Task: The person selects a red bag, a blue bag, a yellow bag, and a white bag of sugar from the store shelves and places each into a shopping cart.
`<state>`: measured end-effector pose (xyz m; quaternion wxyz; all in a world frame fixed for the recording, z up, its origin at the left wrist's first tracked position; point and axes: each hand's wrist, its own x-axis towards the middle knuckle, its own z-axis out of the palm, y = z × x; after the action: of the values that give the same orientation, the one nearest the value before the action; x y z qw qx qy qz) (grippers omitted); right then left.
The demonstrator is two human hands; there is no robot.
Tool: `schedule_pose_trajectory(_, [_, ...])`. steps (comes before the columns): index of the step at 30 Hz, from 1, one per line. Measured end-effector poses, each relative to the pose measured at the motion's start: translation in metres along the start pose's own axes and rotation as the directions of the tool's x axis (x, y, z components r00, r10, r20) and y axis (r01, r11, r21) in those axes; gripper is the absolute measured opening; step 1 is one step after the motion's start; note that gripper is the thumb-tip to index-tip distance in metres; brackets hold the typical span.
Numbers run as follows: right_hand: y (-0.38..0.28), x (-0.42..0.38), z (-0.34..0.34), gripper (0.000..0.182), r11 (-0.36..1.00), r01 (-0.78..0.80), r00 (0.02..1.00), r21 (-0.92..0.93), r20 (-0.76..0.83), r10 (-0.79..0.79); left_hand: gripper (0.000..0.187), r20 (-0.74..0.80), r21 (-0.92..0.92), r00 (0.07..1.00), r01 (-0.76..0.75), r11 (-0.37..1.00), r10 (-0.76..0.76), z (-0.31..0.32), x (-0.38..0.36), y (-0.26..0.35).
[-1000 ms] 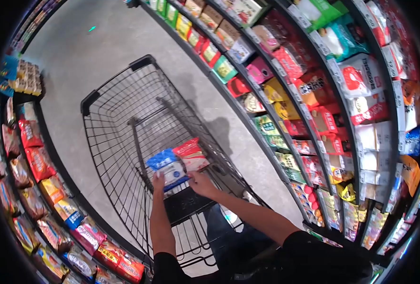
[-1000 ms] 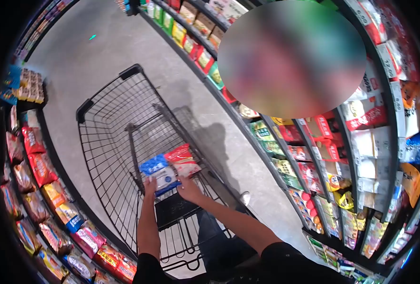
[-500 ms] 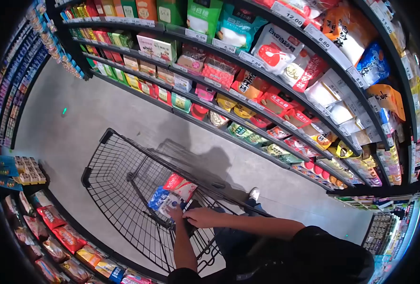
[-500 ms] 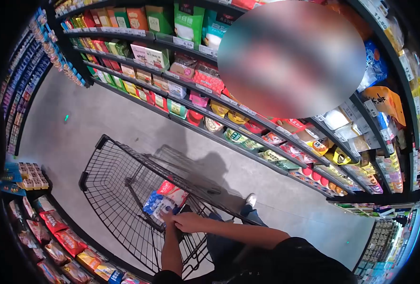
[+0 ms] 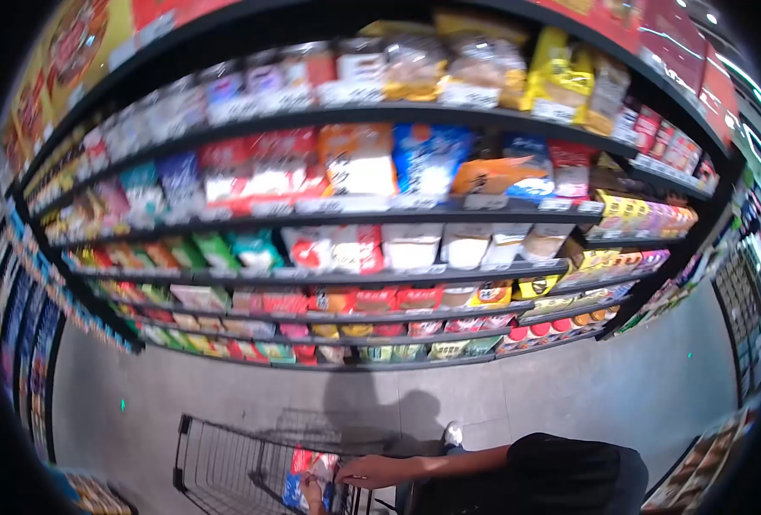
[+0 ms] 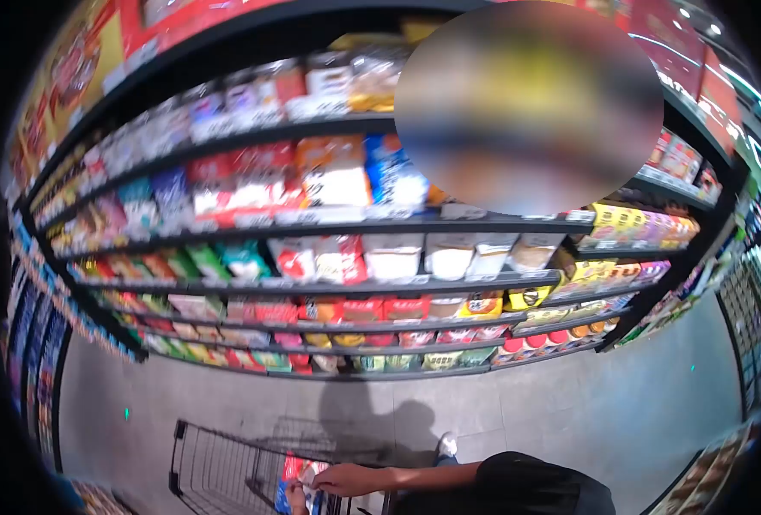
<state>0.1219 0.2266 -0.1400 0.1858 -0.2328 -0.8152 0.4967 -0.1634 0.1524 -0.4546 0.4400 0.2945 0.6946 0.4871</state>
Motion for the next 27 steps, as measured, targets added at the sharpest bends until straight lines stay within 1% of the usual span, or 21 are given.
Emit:
schedule_pose_trajectory(1, [-0.007,-0.009,-0.016,0.026,0.998,-0.035,0.999,0.060,-0.022,0.037,0.011,0.006,0.050,0.999,-0.036,0.998,0.035,-0.003,0.002,0.017])
schedule_pose_trajectory(2, [-0.010,-0.019,-0.030,0.026,0.990,-0.066,0.997,0.123,-0.038,0.071,0.020,0.030,0.053,0.995,-0.100,0.994,0.098,-0.002,0.014,0.030])
schedule_pose_trajectory(3, [-0.008,-0.029,-0.042,0.026,0.993,-0.053,0.996,0.105,-0.063,0.060,0.020,0.045,0.050,0.991,-0.129,0.990,0.127,0.011,0.023,0.047])
schedule_pose_trajectory(5, [0.004,-0.055,-0.060,0.027,0.991,-0.073,0.970,0.116,-0.223,0.098,0.021,0.020,0.131,0.974,-0.227,0.965,0.226,0.042,0.042,0.072])
schedule_pose_trajectory(6, [0.014,-0.069,-0.068,0.027,0.976,-0.147,0.956,0.162,-0.232,0.182,0.022,0.005,0.172,0.963,-0.265,0.949,0.268,0.056,0.043,0.087])
schedule_pose_trajectory(7, [0.021,-0.084,-0.076,0.027,0.977,-0.143,0.954,0.156,-0.241,0.178,0.023,-0.013,0.217,0.953,-0.293,0.931,0.302,0.064,0.039,0.095])
schedule_pose_trajectory(9, [0.037,-0.116,-0.092,0.027,0.933,-0.156,0.886,0.326,-0.371,0.277,0.025,-0.048,0.309,0.930,-0.332,0.891,0.363,0.078,0.025,0.111])
schedule_pose_trajectory(10, [0.044,-0.131,-0.098,0.029,0.920,-0.138,0.861,0.366,-0.414,0.294,0.026,-0.064,0.352,0.916,-0.350,0.868,0.396,0.087,0.020,0.124])
schedule_pose_trajectory(11, [0.050,-0.148,-0.107,0.029,0.921,-0.136,0.860,0.365,-0.418,0.293,0.027,-0.080,0.398,0.901,-0.362,0.843,0.425,0.094,0.012,0.134])
schedule_pose_trajectory(13, [0.050,-0.180,-0.122,0.028,0.901,-0.177,0.762,0.396,-0.525,0.380,0.029,-0.112,0.500,0.874,-0.361,0.787,0.473,0.105,-0.022,0.176])
schedule_pose_trajectory(14, [0.059,-0.193,-0.123,0.028,0.898,-0.176,0.765,0.403,-0.518,0.382,0.030,-0.128,0.551,0.858,-0.355,0.755,0.497,0.111,-0.038,0.198])
schedule_pose_trajectory(16, [0.078,-0.216,-0.125,0.026,0.882,-0.113,0.680,0.458,-0.611,0.405,0.032,-0.158,0.642,0.822,-0.335,0.690,0.547,0.131,-0.059,0.237])
schedule_pose_trajectory(17, [0.076,-0.225,-0.125,0.026,0.877,-0.117,0.686,0.467,-0.600,0.411,0.036,-0.085,0.644,0.821,-0.387,0.660,0.564,0.144,-0.065,0.253])
schedule_pose_trajectory(18, [0.073,-0.233,-0.128,0.026,0.878,-0.130,0.659,0.460,-0.622,0.424,0.041,-0.013,0.643,0.816,-0.437,0.630,0.579,0.158,-0.070,0.272])
schedule_pose_trajectory(19, [0.069,-0.238,-0.131,0.027,0.881,-0.143,0.631,0.451,-0.644,0.433,0.040,0.018,0.618,0.787,-0.493,0.612,0.617,0.178,-0.081,0.293])
schedule_pose_trajectory(21, [0.064,-0.247,-0.136,0.026,0.880,-0.119,0.643,0.460,-0.640,0.421,0.039,0.119,0.527,0.725,-0.625,0.576,0.678,0.222,-0.108,0.335])
schedule_pose_trajectory(23, [0.061,-0.257,-0.142,0.027,0.895,-0.316,0.686,0.314,-0.577,0.444,0.039,0.242,0.430,0.675,-0.719,0.547,0.697,0.258,-0.134,0.379])
schedule_pose_trajectory(24, [0.056,-0.259,-0.149,0.028,0.891,-0.383,0.697,0.243,-0.558,0.451,0.038,0.290,0.384,0.628,-0.768,0.513,0.722,0.273,-0.142,0.399])
schedule_pose_trajectory(25, [0.046,-0.262,-0.155,0.028,0.884,-0.389,0.703,0.259,-0.538,0.466,0.035,0.322,0.260,0.597,-0.802,0.538,0.735,0.286,-0.150,0.419])
schedule_pose_trajectory(26, [0.033,-0.265,-0.165,0.027,0.915,-0.348,0.713,0.203,-0.577,0.399,0.034,0.313,0.174,0.571,-0.820,0.545,0.759,0.296,-0.162,0.443])
schedule_pose_trajectory(27, [0.022,-0.268,-0.179,0.026,0.941,-0.309,0.721,0.140,-0.610,0.328,0.035,0.313,0.110,0.577,-0.811,0.575,0.754,0.303,-0.182,0.480])
